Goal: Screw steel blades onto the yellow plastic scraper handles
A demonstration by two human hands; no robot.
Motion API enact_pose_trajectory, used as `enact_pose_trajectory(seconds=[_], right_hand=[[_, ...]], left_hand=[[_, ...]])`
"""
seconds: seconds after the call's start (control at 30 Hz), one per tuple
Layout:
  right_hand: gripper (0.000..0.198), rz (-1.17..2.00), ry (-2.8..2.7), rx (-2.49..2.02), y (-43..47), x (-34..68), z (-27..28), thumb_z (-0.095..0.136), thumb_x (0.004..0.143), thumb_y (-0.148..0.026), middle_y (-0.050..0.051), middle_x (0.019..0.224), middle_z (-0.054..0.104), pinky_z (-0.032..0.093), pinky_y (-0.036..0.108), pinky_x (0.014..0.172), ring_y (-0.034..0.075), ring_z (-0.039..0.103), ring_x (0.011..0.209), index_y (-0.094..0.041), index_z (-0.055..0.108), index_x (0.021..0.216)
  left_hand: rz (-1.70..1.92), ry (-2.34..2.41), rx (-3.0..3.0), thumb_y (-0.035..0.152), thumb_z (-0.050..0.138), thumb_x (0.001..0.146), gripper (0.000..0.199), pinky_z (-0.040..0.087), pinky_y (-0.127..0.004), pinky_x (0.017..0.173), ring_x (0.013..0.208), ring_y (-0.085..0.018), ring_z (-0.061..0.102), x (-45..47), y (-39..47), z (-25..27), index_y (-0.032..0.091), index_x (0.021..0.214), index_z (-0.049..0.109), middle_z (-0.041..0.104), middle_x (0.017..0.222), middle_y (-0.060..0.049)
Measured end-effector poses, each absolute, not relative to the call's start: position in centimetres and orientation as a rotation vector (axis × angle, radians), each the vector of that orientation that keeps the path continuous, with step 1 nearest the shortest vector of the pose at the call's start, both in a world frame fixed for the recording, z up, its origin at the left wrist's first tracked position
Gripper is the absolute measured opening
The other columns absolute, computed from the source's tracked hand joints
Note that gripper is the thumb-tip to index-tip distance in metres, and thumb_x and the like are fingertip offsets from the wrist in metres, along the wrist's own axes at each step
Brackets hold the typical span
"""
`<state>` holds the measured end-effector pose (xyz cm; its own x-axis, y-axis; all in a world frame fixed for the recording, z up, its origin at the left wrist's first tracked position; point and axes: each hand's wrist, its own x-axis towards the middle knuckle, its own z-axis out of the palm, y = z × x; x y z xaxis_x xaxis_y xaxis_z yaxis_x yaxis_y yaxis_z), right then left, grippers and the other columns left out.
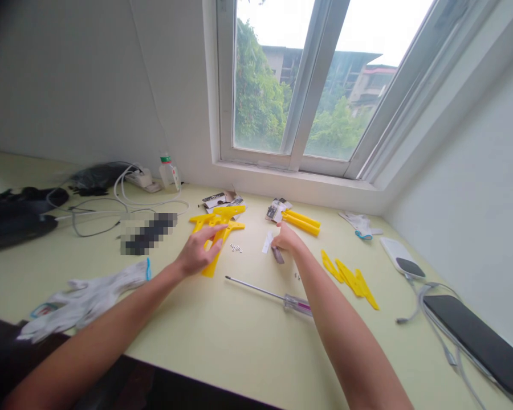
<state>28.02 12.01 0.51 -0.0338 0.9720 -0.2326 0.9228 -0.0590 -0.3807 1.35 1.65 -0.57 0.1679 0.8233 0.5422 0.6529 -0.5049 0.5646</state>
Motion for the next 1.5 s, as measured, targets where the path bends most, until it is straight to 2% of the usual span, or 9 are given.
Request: enact_pose_trajectory(seconds=[0.5, 0.67, 0.87, 1.03, 1.1, 1.23, 1.37, 1.43, 1.5], right_hand=[[0.039, 0.649, -2.021, -2.136, 12.8, 27.7, -0.6, 0.060, 0.093, -0.036, 0.010, 0.126, 0.059, 0.054, 0.044, 0.090, 0.022, 0.061, 0.108, -0.016, 0.056, 0.127], [0.040, 0.737, -1.963, -2.114, 12.5, 28.3, -0.2, 0.060, 0.093, -0.036, 0.010, 0.127, 0.058, 0.054, 0.044, 0.091, 0.022, 0.061, 0.109, -0.017, 0.056, 0.128], [0.036, 1.004, -1.882, -2.040, 11.9, 29.0, 0.5, 0.059, 0.094, -0.035, 0.008, 0.116, 0.063, 0.057, 0.037, 0.080, 0.018, 0.065, 0.095, -0.015, 0.057, 0.124], [0.035, 1.053, -1.829, -1.937, 11.6, 29.8, 0.3, 0.059, 0.094, -0.033, 0.006, 0.104, 0.064, 0.057, 0.029, 0.068, 0.013, 0.064, 0.080, -0.015, 0.055, 0.125], [0.048, 1.047, -1.821, -1.893, 11.6, 30.3, 0.0, 0.064, 0.090, -0.026, 0.004, 0.095, 0.065, 0.055, 0.026, 0.063, 0.011, 0.062, 0.070, -0.015, 0.048, 0.134], [0.091, 0.996, -1.816, -1.809, 11.8, 31.0, 0.0, 0.073, 0.069, -0.010, 0.000, 0.079, 0.063, 0.050, 0.025, 0.058, 0.011, 0.059, 0.060, -0.015, 0.029, 0.148], [0.097, 0.879, -1.825, -1.697, 11.2, 31.6, 1.3, 0.071, 0.064, -0.010, 0.000, 0.080, 0.062, 0.047, 0.025, 0.059, 0.014, 0.060, 0.066, -0.021, 0.028, 0.150], [0.095, 0.853, -1.839, -1.612, 10.4, 31.7, 2.5, 0.070, 0.068, -0.013, 0.001, 0.085, 0.062, 0.047, 0.025, 0.060, 0.015, 0.060, 0.072, -0.025, 0.025, 0.151], [0.094, 0.873, -1.857, -1.487, 9.3, 31.7, 4.1, 0.069, 0.072, -0.019, 0.001, 0.089, 0.063, 0.050, 0.025, 0.063, 0.016, 0.062, 0.076, -0.029, 0.022, 0.152]], left_hand=[[1.190, 1.396, 2.276, 0.023, 0.051, 0.090, 0.041, 0.050, -0.036, 0.087, 0.086, -0.019, 0.061, 1.7, 1.4, -0.7, 0.018, 0.130, 0.060, 0.069, 0.104, -0.006], [1.167, 1.382, 2.265, 0.024, 0.051, 0.090, 0.040, 0.050, -0.038, 0.091, 0.093, -0.020, 0.062, 1.8, 1.4, -0.7, 0.019, 0.129, 0.061, 0.069, 0.110, -0.007], [1.144, 1.371, 2.255, 0.025, 0.051, 0.090, 0.040, 0.050, -0.038, 0.092, 0.095, -0.020, 0.063, 1.9, 1.3, -0.7, 0.020, 0.129, 0.060, 0.069, 0.111, -0.008], [1.123, 1.334, 2.268, 0.025, 0.051, 0.091, 0.040, 0.051, -0.038, 0.093, 0.098, -0.021, 0.064, 2.1, 1.1, -0.8, 0.020, 0.129, 0.060, 0.069, 0.112, -0.008], [1.116, 1.313, 2.276, 0.024, 0.051, 0.090, 0.040, 0.050, -0.039, 0.094, 0.101, -0.022, 0.063, 2.2, 1.1, -0.8, 0.019, 0.129, 0.061, 0.069, 0.113, -0.010], [1.133, 1.260, 2.199, 0.026, 0.052, 0.090, 0.039, 0.051, -0.040, 0.094, 0.099, -0.023, 0.064, 2.3, 0.8, -0.7, 0.020, 0.127, 0.062, 0.068, 0.110, -0.010], [1.097, 1.021, 1.712, 0.031, 0.048, 0.092, 0.046, 0.056, -0.038, 0.075, 0.071, -0.016, 0.068, 2.7, 0.6, -0.5, 0.023, 0.137, 0.047, 0.064, 0.103, -0.007], [1.055, 0.853, 1.431, 0.030, 0.046, 0.090, 0.054, 0.056, -0.036, 0.066, 0.066, -0.016, 0.067, 3.0, 0.5, -0.2, 0.024, 0.143, 0.034, 0.063, 0.100, -0.006], [1.018, 0.749, 1.225, 0.031, 0.046, 0.088, 0.057, 0.054, -0.033, 0.061, 0.066, -0.017, 0.066, 3.5, 0.5, 0.1, 0.026, 0.142, 0.029, 0.063, 0.096, -0.005]])
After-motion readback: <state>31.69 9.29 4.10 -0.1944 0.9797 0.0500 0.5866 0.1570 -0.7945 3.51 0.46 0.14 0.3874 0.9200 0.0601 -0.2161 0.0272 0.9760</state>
